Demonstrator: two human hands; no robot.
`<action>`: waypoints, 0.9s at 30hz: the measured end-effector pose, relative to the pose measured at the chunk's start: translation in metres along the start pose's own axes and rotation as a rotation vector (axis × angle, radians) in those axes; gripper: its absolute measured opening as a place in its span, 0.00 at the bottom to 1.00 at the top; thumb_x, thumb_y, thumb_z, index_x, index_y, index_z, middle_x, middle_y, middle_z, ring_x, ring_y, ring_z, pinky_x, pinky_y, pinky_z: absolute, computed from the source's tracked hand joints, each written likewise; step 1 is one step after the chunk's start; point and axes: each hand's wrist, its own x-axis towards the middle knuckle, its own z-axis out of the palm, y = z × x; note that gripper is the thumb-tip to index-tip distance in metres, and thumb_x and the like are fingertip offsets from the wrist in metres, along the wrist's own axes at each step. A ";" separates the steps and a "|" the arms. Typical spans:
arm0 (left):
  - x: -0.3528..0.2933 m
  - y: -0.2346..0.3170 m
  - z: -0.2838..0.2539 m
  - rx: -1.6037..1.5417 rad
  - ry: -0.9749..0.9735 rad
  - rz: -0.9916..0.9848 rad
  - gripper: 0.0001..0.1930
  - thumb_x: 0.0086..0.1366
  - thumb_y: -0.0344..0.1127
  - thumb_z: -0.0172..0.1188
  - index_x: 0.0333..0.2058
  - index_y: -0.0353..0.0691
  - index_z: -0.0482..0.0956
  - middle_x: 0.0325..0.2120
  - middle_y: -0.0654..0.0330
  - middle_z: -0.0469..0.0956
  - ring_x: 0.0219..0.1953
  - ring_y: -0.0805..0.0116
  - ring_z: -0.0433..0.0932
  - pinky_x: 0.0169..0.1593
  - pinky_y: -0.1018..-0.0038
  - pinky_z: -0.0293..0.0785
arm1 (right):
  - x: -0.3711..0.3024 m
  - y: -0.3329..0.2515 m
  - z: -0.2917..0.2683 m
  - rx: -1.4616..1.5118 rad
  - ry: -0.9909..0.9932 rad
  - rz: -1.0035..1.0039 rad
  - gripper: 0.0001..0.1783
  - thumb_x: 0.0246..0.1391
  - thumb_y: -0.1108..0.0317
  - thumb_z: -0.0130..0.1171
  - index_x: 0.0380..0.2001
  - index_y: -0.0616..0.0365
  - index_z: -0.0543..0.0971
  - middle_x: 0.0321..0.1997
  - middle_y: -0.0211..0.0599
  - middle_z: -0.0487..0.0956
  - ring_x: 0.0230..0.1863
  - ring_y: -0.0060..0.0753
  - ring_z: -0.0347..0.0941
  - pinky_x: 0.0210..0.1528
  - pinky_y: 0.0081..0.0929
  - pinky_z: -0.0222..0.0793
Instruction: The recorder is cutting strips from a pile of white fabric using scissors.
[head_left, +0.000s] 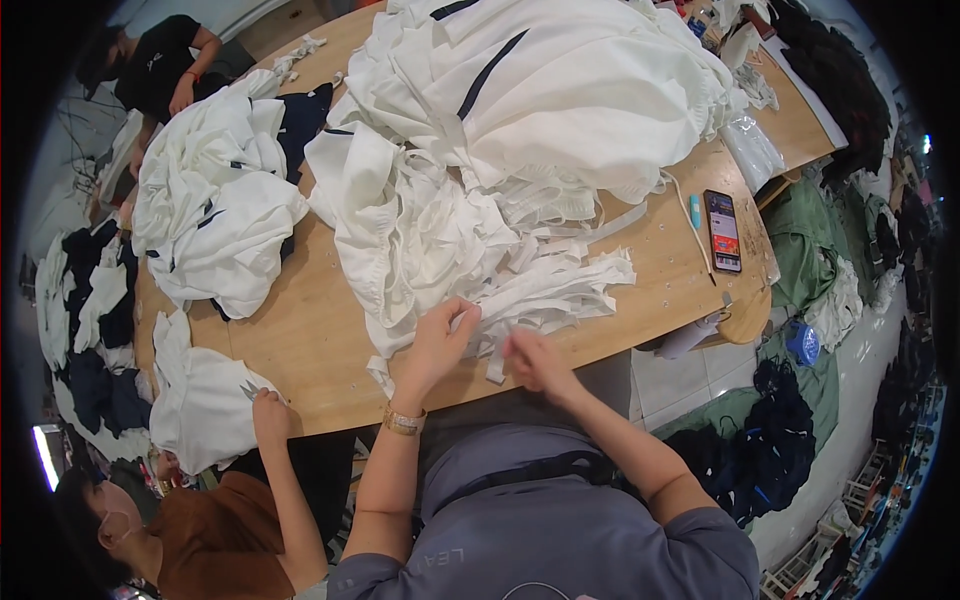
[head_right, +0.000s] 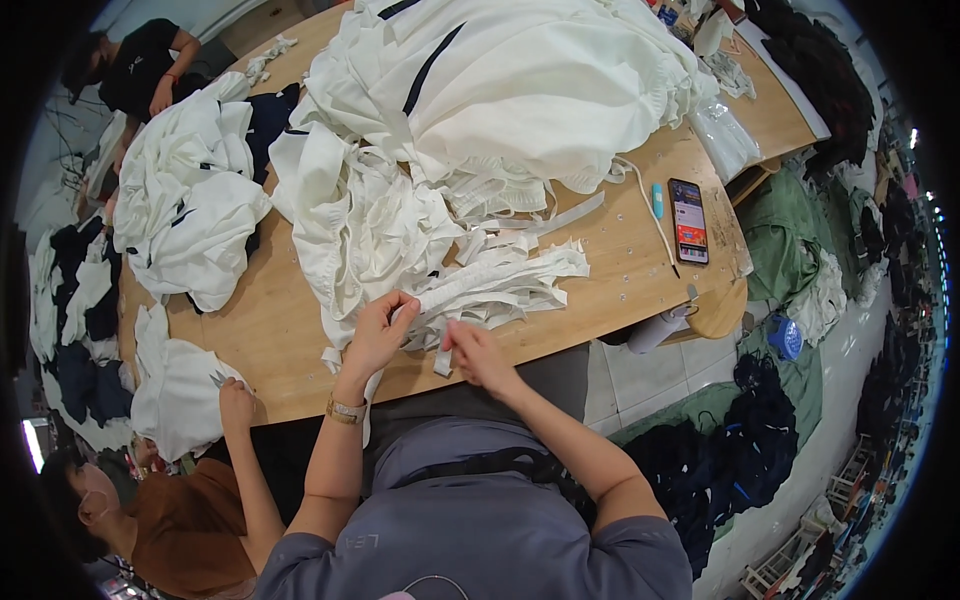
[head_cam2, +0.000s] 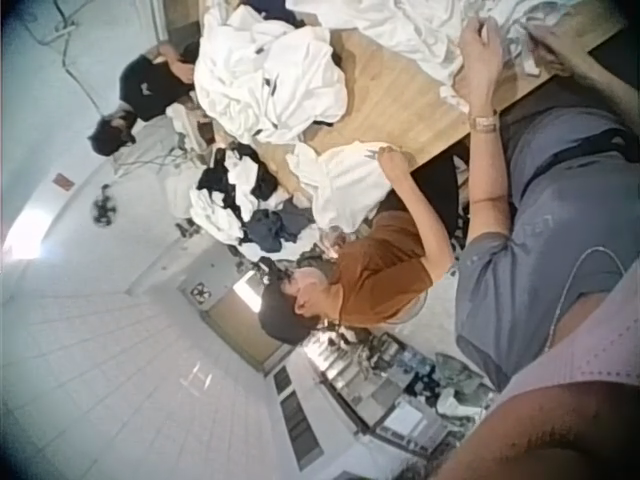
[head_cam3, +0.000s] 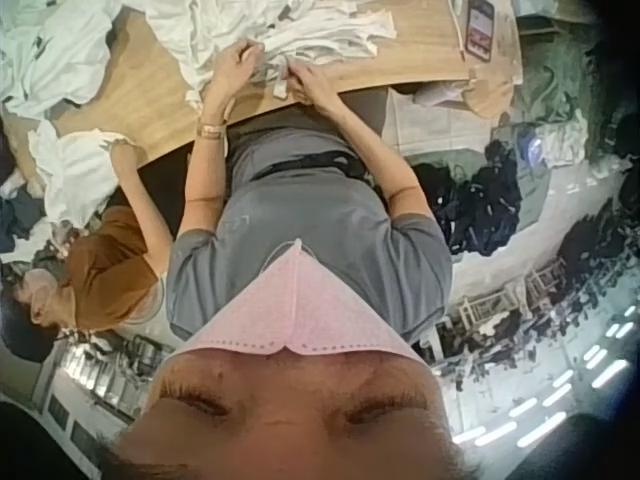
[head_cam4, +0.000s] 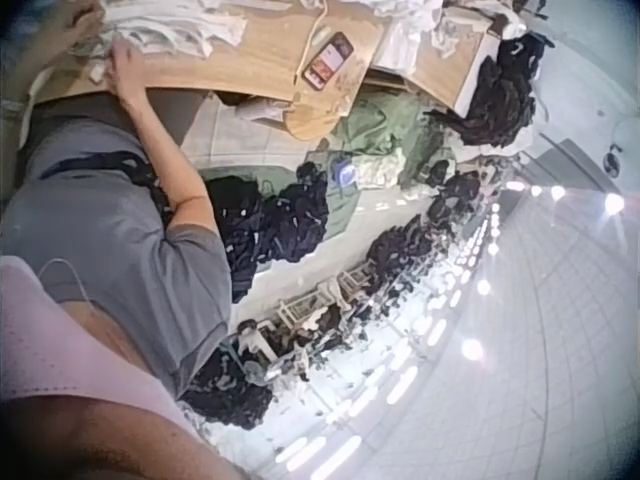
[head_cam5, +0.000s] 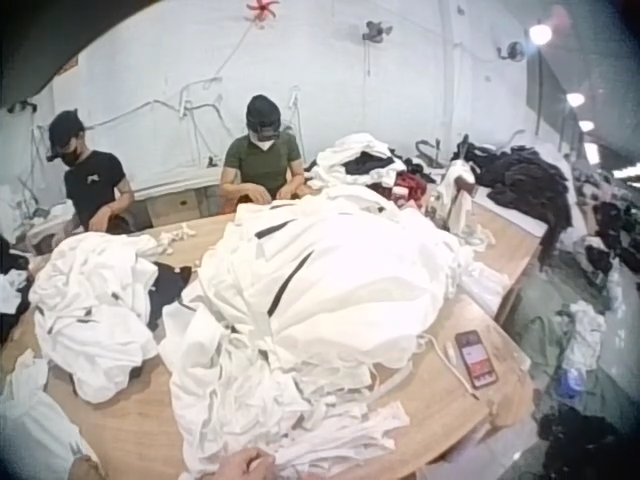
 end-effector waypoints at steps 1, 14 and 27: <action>-0.001 0.000 0.001 0.001 0.000 0.001 0.14 0.59 0.39 0.52 0.29 0.31 0.73 0.17 0.56 0.70 0.19 0.72 0.64 0.26 0.75 0.62 | 0.002 0.005 0.005 0.069 -0.074 0.036 0.21 0.58 0.49 0.40 0.23 0.56 0.68 0.08 0.18 0.54 0.06 0.13 0.46 0.08 0.13 0.42; -0.007 0.000 0.005 -0.138 -0.063 0.013 0.11 0.59 0.36 0.51 0.28 0.32 0.71 0.17 0.60 0.69 0.21 0.76 0.62 0.26 0.79 0.60 | 0.015 0.005 0.022 0.175 -0.075 -0.003 0.21 0.57 0.49 0.43 0.19 0.53 0.65 0.07 0.18 0.53 0.06 0.11 0.43 0.09 0.14 0.38; -0.005 0.008 -0.003 -0.193 -0.172 -0.008 0.09 0.58 0.35 0.53 0.28 0.33 0.71 0.18 0.64 0.69 0.23 0.80 0.63 0.27 0.81 0.61 | 0.017 -0.002 0.012 0.173 -0.079 -0.039 0.19 0.56 0.51 0.45 0.21 0.53 0.67 0.08 0.17 0.55 0.07 0.10 0.44 0.09 0.13 0.37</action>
